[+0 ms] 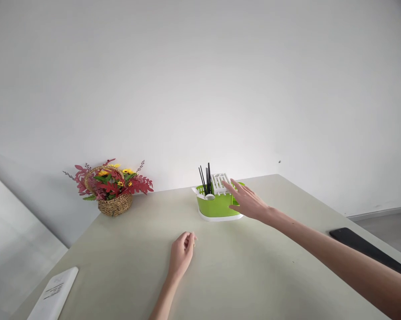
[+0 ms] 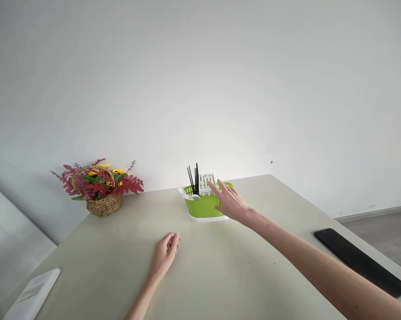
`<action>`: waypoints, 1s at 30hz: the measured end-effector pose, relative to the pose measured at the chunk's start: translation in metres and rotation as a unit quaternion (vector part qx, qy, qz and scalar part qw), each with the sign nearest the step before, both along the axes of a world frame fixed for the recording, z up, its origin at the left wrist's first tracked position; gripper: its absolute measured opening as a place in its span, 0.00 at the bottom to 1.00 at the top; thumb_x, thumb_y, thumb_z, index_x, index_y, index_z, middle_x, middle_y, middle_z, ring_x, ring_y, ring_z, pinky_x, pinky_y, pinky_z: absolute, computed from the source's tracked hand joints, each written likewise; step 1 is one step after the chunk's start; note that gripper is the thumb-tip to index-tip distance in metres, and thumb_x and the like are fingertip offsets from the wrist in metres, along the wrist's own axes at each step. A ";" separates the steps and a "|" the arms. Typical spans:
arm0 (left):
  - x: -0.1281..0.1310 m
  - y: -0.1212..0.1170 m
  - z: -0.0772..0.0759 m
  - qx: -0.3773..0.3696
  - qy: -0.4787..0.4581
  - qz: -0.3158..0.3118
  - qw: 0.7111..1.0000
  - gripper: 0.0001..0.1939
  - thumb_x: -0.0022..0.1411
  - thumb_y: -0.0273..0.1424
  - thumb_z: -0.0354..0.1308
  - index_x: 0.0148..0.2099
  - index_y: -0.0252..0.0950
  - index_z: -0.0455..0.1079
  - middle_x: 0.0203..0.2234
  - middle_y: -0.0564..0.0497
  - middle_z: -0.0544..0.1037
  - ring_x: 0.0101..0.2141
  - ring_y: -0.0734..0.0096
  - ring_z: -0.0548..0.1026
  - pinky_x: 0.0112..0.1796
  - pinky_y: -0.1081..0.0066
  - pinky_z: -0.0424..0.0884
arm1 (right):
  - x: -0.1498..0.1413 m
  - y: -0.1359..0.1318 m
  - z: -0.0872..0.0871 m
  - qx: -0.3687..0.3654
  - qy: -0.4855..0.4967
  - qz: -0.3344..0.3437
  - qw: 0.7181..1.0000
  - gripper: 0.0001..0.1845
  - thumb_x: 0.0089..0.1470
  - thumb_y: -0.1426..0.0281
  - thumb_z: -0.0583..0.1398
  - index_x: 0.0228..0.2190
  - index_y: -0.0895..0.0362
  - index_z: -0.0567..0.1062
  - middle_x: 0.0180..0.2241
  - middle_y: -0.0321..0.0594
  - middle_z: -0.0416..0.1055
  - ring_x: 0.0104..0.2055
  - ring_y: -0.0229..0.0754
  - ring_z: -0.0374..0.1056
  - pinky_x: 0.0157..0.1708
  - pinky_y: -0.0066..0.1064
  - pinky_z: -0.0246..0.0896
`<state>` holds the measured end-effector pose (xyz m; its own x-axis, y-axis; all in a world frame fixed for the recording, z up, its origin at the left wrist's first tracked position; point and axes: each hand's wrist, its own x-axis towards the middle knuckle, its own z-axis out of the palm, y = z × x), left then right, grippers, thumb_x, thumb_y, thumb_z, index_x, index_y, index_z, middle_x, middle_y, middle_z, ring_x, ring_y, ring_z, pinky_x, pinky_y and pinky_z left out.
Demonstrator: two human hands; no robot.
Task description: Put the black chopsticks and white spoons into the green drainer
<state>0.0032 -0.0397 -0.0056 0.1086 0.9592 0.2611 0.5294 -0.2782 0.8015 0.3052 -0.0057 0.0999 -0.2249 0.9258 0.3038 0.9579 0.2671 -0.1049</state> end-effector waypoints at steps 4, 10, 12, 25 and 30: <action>0.000 0.000 0.001 -0.003 -0.004 -0.001 1.000 0.23 0.69 0.50 0.49 0.33 0.38 0.71 0.20 0.55 0.68 0.21 0.73 0.64 0.24 0.75 0.59 | -0.001 0.000 -0.003 -0.004 0.029 0.022 0.999 0.56 0.59 0.67 0.62 0.71 0.47 0.30 0.71 0.54 0.50 0.66 0.58 0.60 0.62 0.50 0.59; 0.002 0.000 0.002 -0.007 -0.003 0.002 1.000 0.23 0.69 0.51 0.49 0.32 0.38 0.71 0.21 0.55 0.68 0.21 0.73 0.64 0.25 0.75 0.59 | 0.013 0.004 -0.027 0.019 0.092 0.005 0.996 0.60 0.59 0.63 0.61 0.70 0.52 0.20 0.64 0.53 0.64 0.62 0.56 0.65 0.61 0.49 0.60; 0.002 0.000 0.003 -0.009 0.001 0.005 1.000 0.23 0.68 0.51 0.49 0.32 0.38 0.71 0.21 0.55 0.69 0.21 0.73 0.64 0.25 0.74 0.59 | 0.019 0.006 -0.040 0.018 0.078 -0.015 0.997 0.61 0.58 0.62 0.63 0.70 0.51 0.22 0.67 0.53 0.59 0.68 0.58 0.56 0.65 0.53 0.53; 0.002 -0.001 -0.001 -0.017 -0.005 -0.006 1.000 0.21 0.70 0.48 0.49 0.34 0.38 0.72 0.22 0.54 0.71 0.22 0.72 0.66 0.26 0.74 0.60 | 0.018 0.019 -0.070 -0.105 0.184 -0.092 0.973 0.58 0.57 0.56 0.63 0.71 0.49 0.30 0.72 0.63 0.25 0.65 0.65 0.61 0.59 0.50 0.62; 0.003 -0.002 -0.003 -0.017 -0.001 -0.007 1.000 0.21 0.70 0.46 0.49 0.33 0.39 0.71 0.22 0.54 0.71 0.22 0.72 0.66 0.26 0.74 0.59 | 0.001 0.026 -0.073 -0.111 0.170 -0.102 0.974 0.56 0.57 0.55 0.62 0.71 0.55 0.34 0.71 0.63 0.35 0.63 0.63 0.63 0.59 0.48 0.62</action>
